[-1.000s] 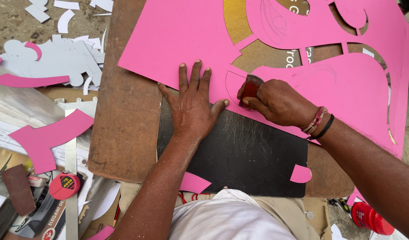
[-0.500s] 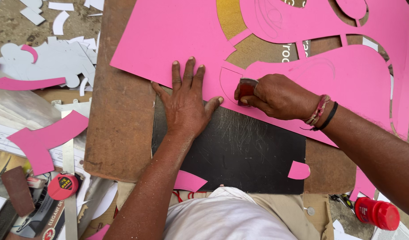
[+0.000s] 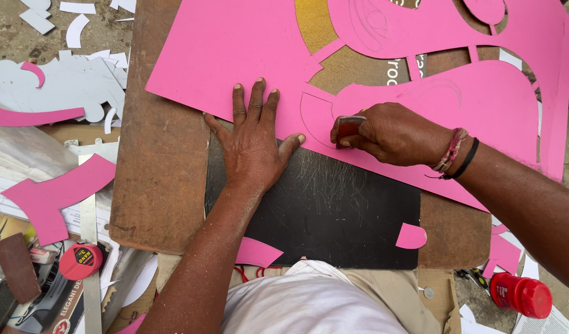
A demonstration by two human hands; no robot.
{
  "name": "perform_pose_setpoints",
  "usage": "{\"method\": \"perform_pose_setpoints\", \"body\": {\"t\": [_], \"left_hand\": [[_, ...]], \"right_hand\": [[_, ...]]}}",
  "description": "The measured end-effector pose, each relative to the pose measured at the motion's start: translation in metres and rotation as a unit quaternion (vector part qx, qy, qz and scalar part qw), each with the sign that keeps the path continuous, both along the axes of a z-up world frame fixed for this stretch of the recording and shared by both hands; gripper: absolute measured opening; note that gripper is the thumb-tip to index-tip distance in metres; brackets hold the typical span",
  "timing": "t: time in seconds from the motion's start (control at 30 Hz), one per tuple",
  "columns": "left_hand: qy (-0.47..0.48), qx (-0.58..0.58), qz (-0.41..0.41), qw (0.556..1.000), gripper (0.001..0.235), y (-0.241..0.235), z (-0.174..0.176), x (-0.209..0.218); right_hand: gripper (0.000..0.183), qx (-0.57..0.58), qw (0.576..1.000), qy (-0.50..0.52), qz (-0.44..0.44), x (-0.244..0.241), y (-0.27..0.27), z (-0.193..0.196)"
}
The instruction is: The person uses a utility knife to cut intricate curved shapes into a large pink foam board. They carefully follow pencil lines, removing small pieces of foam to create a decorative design.
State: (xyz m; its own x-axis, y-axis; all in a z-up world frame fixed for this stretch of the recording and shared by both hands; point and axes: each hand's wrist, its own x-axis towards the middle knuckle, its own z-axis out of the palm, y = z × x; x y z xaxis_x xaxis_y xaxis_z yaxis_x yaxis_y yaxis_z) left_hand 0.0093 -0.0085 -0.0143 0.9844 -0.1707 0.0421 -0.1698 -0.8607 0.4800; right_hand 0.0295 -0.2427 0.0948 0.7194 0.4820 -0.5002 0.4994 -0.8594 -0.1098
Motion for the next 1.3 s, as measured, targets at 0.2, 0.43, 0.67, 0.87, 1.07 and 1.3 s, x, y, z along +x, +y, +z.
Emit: {"method": "perform_pose_setpoints", "body": {"t": [0.2, 0.43, 0.67, 0.87, 1.07, 1.3], "left_hand": [[-0.003, 0.006, -0.002, 1.000, 0.095, 0.000, 0.001, 0.000], [-0.015, 0.000, 0.000, 1.000, 0.095, -0.001, 0.000, 0.000], [-0.016, -0.003, -0.001, 1.000, 0.096, -0.001, -0.005, 0.000], [-0.012, 0.002, -0.003, 1.000, 0.096, -0.001, -0.004, 0.001], [-0.020, -0.003, -0.002, 1.000, 0.095, -0.002, -0.005, 0.000], [-0.005, 0.001, -0.003, 1.000, 0.095, -0.002, -0.004, 0.001]], "right_hand": [[0.018, 0.078, 0.997, 0.027, 0.010, 0.001, -0.002, 0.006], [0.017, 0.100, 0.993, 0.019, 0.063, 0.001, -0.007, 0.011], [0.021, 0.071, 0.996, 0.026, 0.050, 0.000, -0.009, 0.019], [0.025, 0.066, 0.994, 0.013, 0.081, 0.000, -0.012, 0.020], [0.026, 0.077, 0.995, 0.014, 0.066, -0.002, -0.020, 0.021], [0.030, 0.065, 0.995, 0.007, 0.069, 0.000, -0.025, 0.025]]}}
